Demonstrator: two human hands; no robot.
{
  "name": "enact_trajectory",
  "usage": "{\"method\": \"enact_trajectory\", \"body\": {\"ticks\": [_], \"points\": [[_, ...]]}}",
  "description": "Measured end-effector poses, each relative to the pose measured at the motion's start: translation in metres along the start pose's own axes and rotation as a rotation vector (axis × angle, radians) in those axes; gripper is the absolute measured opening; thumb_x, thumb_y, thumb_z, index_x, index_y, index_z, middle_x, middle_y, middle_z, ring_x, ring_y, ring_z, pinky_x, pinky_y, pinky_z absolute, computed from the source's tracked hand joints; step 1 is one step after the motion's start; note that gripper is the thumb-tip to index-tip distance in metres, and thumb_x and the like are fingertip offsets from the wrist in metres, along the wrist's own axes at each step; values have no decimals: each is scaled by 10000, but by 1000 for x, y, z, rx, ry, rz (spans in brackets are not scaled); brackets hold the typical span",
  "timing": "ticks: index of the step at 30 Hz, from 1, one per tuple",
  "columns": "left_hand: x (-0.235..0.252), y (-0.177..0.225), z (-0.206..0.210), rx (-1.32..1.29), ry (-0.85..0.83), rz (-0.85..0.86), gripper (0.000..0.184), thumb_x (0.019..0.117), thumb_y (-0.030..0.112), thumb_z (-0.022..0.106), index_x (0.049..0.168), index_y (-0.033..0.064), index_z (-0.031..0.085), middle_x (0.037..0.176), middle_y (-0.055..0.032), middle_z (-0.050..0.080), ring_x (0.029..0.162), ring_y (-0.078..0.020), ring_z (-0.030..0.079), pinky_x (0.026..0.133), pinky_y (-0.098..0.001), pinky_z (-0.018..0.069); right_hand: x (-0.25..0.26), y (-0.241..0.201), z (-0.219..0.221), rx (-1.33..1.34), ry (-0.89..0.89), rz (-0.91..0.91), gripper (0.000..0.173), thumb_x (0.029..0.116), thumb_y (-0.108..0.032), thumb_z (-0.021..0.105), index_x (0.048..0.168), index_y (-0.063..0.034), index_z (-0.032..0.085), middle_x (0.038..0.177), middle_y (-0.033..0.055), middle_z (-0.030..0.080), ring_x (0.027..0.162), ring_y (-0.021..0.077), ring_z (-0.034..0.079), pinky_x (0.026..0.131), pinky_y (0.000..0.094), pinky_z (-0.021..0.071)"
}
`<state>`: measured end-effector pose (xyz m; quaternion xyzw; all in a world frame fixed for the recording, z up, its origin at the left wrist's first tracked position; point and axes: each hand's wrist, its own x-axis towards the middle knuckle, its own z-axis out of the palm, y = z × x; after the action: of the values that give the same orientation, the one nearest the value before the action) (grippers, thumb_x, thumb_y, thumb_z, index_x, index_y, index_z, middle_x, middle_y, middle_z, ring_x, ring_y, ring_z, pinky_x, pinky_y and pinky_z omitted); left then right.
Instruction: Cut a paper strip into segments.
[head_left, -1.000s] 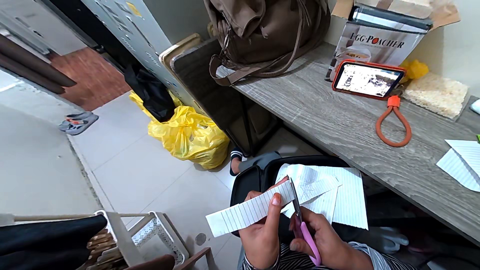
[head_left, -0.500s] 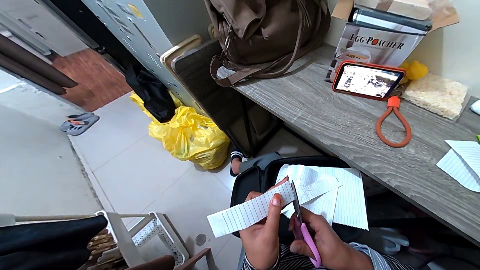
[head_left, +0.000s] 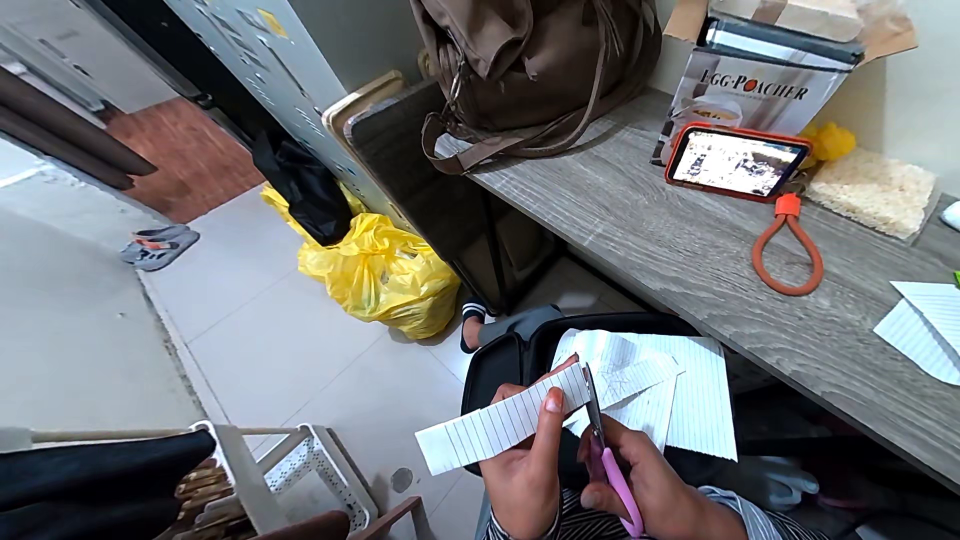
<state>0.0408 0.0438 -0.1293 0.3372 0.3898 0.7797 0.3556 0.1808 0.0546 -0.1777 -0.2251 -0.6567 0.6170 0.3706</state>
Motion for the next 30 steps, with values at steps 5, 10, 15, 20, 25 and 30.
{"method": "enact_trajectory", "body": {"ticks": [5,10,15,20,25,30], "points": [[0,-1,-1,0,19,-5,66,926,137,740,954,121,682,989,-100,787,898,-198,778,801,-344,651,-1,4,1,14,40,-34,398,953,-389,709,973,-11,589,692,-36,548,592,-77,493,556,88,427],[0,0,0,-4,-2,0,57,934,129,728,950,130,673,1005,-105,788,908,-201,778,803,-342,651,-2,2,1,24,28,-19,424,950,-410,708,996,-4,595,698,-39,551,591,-76,497,553,88,429],[0,-1,-1,-6,-16,0,62,939,129,725,963,120,669,1025,-119,786,930,-214,778,811,-346,650,0,0,0,-12,-18,0,487,955,-455,684,1057,8,573,737,-23,540,621,-68,480,579,88,411],[-1,-1,-1,2,9,1,60,930,134,732,963,127,682,1010,-101,787,916,-200,777,810,-345,650,-2,4,1,2,58,-35,391,955,-371,710,971,3,597,691,-27,555,589,-73,500,553,91,432],[0,0,-1,-10,-13,1,61,936,142,733,954,127,677,1015,-109,786,920,-203,777,809,-343,650,-2,3,2,19,35,-29,410,952,-385,713,1016,3,597,715,-27,563,609,-70,509,568,94,440],[-1,0,-1,-3,-24,-1,69,943,163,731,960,129,674,1032,-113,785,924,-206,777,803,-336,650,-1,-1,1,37,-15,9,488,940,-457,705,1074,-5,579,770,-40,560,650,-78,503,597,89,435]]}}
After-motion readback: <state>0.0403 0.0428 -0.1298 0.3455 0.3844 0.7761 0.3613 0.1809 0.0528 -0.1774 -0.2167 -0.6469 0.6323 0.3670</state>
